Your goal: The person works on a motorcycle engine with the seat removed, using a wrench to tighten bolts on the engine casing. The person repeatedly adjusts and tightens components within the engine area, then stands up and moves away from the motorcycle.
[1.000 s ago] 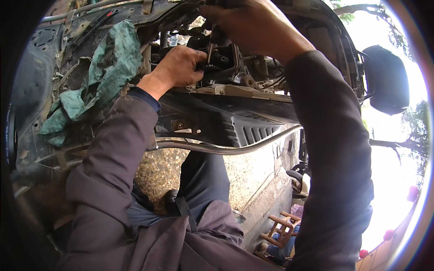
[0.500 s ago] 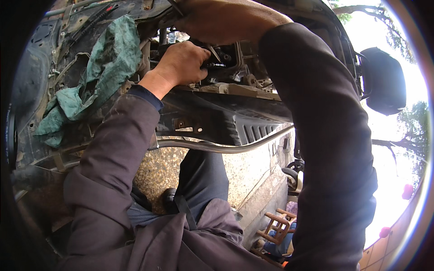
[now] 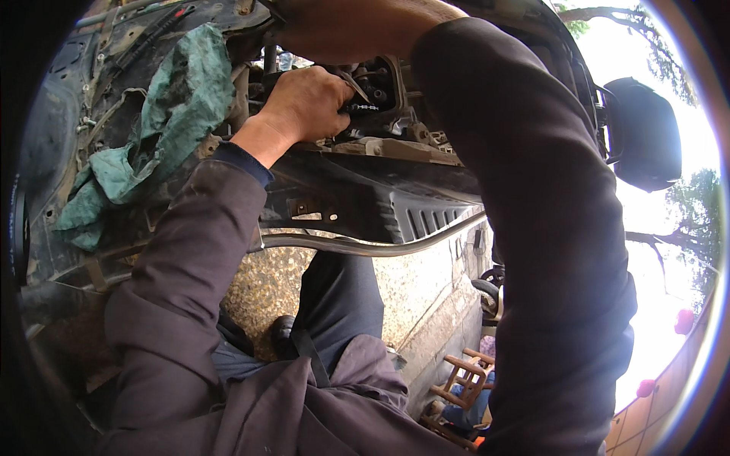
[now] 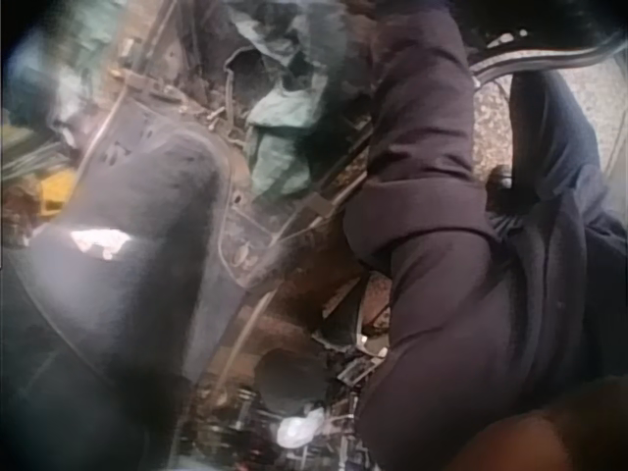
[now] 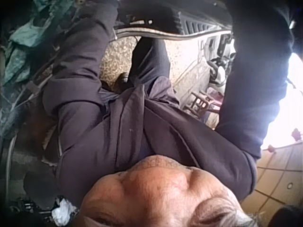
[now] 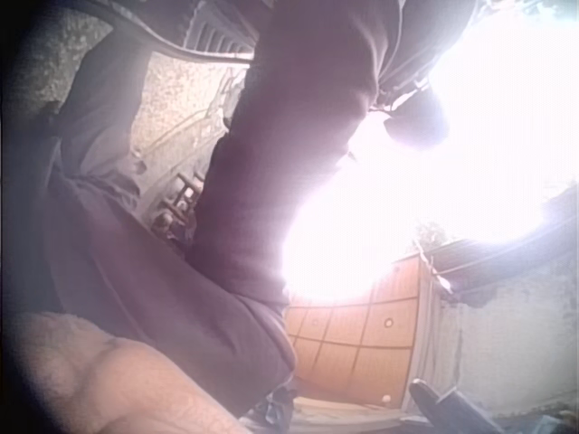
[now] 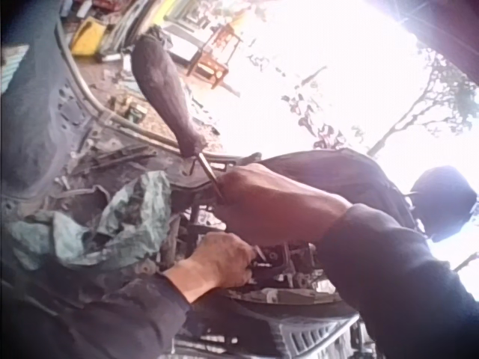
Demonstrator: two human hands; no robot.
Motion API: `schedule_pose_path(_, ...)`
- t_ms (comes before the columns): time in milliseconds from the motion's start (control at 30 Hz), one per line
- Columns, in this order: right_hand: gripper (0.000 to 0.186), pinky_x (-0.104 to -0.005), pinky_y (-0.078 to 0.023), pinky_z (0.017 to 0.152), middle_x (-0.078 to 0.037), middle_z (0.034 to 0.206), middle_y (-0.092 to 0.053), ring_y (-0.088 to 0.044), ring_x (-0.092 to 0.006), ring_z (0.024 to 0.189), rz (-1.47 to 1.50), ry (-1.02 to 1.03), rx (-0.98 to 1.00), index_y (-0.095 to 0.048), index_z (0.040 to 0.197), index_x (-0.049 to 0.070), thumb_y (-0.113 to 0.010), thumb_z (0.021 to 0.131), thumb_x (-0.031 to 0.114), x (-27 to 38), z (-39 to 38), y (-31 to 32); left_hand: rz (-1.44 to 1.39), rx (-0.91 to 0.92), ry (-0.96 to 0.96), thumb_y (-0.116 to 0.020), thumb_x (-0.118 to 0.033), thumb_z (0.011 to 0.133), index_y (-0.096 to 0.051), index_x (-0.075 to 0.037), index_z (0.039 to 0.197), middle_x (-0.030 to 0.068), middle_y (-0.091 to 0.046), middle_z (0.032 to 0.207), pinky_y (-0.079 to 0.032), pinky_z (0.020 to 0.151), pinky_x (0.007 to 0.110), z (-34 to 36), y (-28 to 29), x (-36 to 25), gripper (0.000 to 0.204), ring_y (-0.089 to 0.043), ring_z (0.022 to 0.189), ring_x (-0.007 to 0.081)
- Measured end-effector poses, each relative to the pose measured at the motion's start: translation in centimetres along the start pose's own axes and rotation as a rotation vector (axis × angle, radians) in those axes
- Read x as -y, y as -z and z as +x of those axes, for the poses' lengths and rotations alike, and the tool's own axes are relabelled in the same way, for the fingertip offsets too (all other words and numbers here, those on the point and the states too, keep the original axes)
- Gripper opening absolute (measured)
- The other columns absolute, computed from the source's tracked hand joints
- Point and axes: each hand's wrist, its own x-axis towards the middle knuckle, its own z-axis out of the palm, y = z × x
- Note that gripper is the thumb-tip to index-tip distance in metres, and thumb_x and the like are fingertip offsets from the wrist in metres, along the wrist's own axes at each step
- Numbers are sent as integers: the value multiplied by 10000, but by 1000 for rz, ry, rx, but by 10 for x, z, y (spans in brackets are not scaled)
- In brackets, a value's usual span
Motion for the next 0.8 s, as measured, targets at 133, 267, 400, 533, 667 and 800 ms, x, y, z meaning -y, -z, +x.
schedule_pose_path(133,209,-422,-509,679,-182,781,-672,-648,-251,718,46,-34,-13,-673,931,-31,-605,958,165,7,-2,1,-4,-21,-3,-711,-272,765,-793,-159,931,117,-748,874,-593,819,455,0,-1,-1,216,-727,900,332)
schedule_pose_path(267,202,-418,-506,674,-173,771,-669,-640,-238,708,99,-70,-42,-674,934,-32,-604,967,155,11,-3,4,-35,-43,-10,-715,-269,758,-796,-155,914,114,-743,849,-593,815,454,-3,-2,0,210,-726,889,331)
schedule_pose_path(400,177,-417,-507,659,-163,748,-666,-638,-248,684,67,-80,-44,-674,913,-32,-608,948,129,11,0,3,-41,-66,-18,-718,-263,749,-791,-147,894,111,-743,836,-592,813,453,-3,2,-2,200,-727,881,329)
schedule_pose_path(533,148,-422,-510,653,-171,742,-666,-646,-275,688,15,6,-22,-672,869,-24,-616,905,109,4,5,-3,-5,134,23,-728,-262,822,-777,-140,1008,91,-761,1040,-589,898,438,0,9,-4,228,-722,1059,295)
schedule_pose_path(667,121,-428,-513,648,-179,735,-667,-655,-302,691,-50,89,-23,-670,826,-16,-623,862,88,-6,12,-9,-1,119,36,-729,-258,815,-779,-138,985,100,-761,1029,-590,895,438,-1,12,-4,214,-725,1048,296)
schedule_pose_path(800,93,-433,-516,642,-186,729,-667,-664,-329,694,-147,214,-54,-668,782,-9,-630,820,68,-17,19,-17,-19,102,32,-726,-261,808,-783,-143,986,104,-762,1032,-590,894,439,-1,11,-3,220,-726,1039,297)
